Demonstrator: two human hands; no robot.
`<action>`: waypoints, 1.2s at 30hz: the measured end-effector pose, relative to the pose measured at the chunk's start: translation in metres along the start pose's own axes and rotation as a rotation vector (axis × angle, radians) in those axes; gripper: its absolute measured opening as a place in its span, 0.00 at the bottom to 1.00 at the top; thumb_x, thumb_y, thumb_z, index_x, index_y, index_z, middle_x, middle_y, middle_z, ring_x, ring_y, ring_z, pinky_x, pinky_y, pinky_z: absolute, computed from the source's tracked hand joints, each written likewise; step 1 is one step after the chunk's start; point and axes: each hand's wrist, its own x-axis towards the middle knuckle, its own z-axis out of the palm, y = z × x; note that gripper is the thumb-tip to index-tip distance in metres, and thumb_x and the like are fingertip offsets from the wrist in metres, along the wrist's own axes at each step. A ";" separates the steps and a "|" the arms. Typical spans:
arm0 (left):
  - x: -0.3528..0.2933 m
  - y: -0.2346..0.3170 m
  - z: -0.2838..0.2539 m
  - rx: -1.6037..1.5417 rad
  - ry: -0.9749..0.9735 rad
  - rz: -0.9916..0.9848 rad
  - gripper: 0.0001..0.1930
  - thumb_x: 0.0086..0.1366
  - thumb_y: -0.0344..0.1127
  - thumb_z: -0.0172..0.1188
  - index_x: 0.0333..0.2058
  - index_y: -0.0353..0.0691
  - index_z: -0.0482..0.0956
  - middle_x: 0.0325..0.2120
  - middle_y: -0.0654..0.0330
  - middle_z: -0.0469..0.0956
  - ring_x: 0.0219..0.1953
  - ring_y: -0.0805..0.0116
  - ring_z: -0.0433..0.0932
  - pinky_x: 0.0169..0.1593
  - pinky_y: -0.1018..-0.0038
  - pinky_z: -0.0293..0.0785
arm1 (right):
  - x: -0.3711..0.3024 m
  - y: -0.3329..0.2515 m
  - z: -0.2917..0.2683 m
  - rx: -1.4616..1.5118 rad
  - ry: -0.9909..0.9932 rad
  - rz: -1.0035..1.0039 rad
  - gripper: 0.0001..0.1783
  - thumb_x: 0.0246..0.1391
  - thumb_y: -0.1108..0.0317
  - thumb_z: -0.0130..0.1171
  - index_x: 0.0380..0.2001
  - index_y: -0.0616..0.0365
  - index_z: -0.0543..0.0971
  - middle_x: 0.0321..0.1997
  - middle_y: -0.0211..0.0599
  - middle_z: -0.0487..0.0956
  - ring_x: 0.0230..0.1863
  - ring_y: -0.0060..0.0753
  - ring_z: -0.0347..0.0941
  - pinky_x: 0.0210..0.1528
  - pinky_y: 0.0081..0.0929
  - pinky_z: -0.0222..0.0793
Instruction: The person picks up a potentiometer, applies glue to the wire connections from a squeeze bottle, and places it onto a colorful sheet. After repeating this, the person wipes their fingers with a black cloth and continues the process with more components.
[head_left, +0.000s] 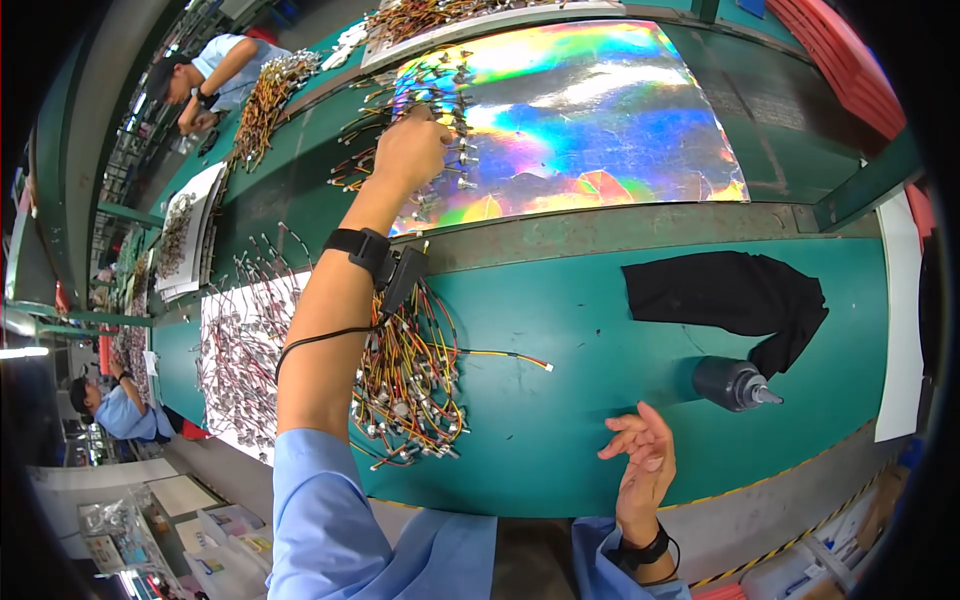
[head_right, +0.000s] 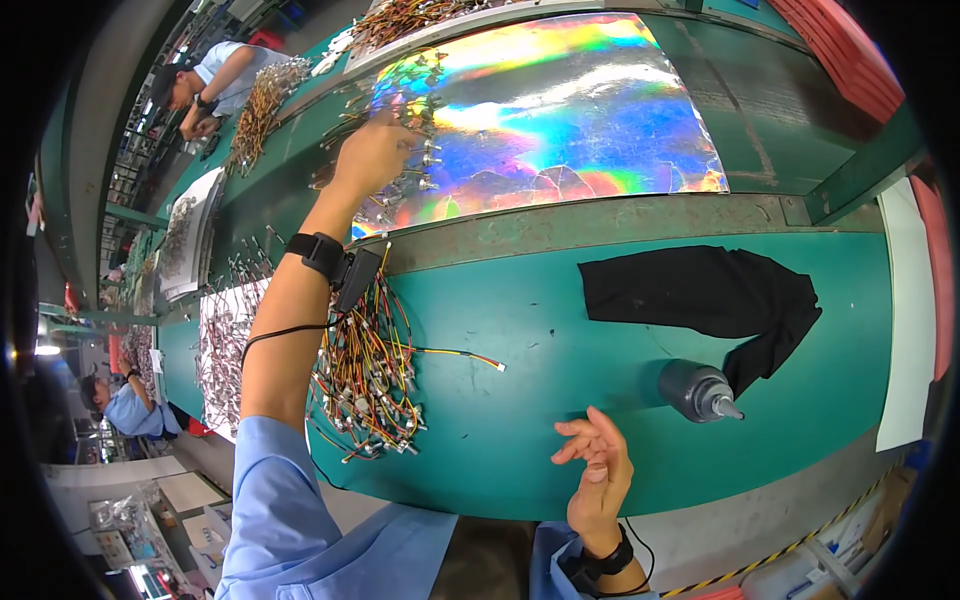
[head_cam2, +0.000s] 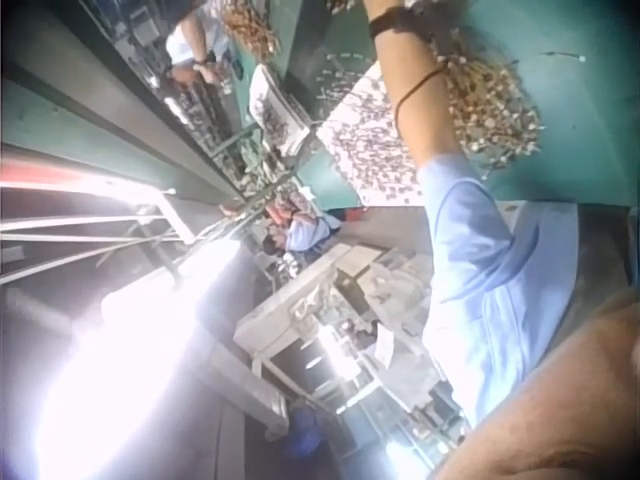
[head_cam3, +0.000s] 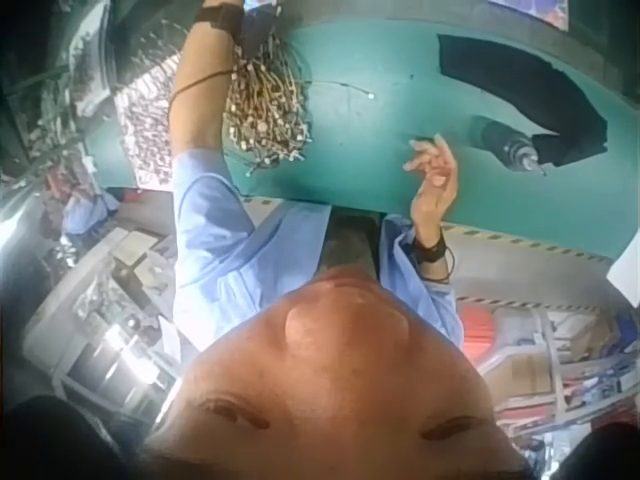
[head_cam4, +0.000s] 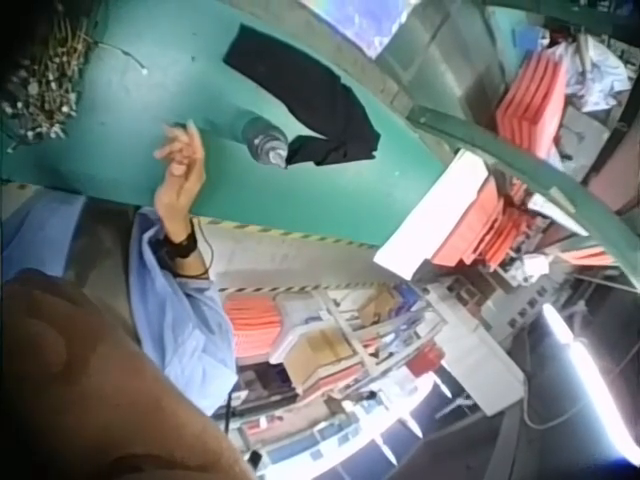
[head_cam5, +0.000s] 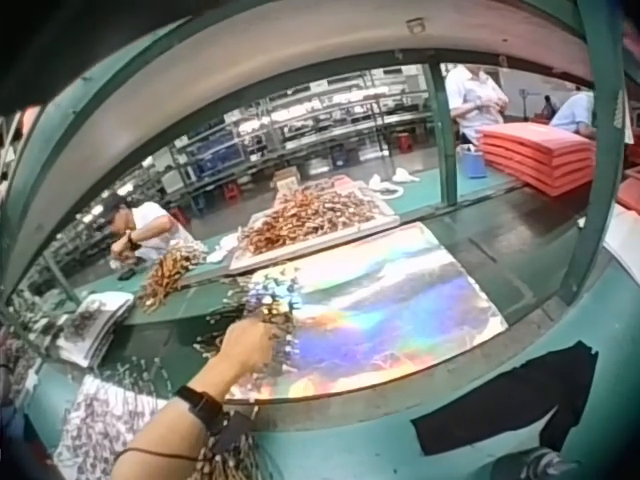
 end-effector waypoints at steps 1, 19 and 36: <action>0.001 0.002 0.001 -0.002 -0.001 0.002 0.09 0.50 0.32 0.57 0.32 0.48 0.81 0.35 0.55 0.72 0.37 0.55 0.73 0.41 0.65 0.70 | 0.000 0.000 -0.001 -0.001 0.002 0.001 0.36 0.57 0.43 0.38 0.53 0.68 0.60 0.39 0.49 0.72 0.27 0.26 0.69 0.32 0.22 0.68; -0.004 0.003 -0.012 -0.104 0.018 0.047 0.04 0.50 0.29 0.55 0.25 0.40 0.78 0.31 0.57 0.73 0.37 0.57 0.73 0.40 0.66 0.69 | 0.001 0.002 0.003 -0.054 0.025 -0.016 0.35 0.57 0.43 0.38 0.52 0.68 0.62 0.38 0.48 0.73 0.25 0.25 0.68 0.29 0.21 0.68; -0.111 0.030 -0.156 -0.199 0.421 -0.030 0.04 0.54 0.27 0.57 0.30 0.37 0.75 0.25 0.55 0.75 0.26 0.62 0.75 0.31 0.73 0.69 | -0.026 -0.024 -0.058 0.069 0.024 0.035 0.16 0.56 0.59 0.49 0.39 0.64 0.69 0.28 0.39 0.72 0.26 0.24 0.69 0.29 0.17 0.67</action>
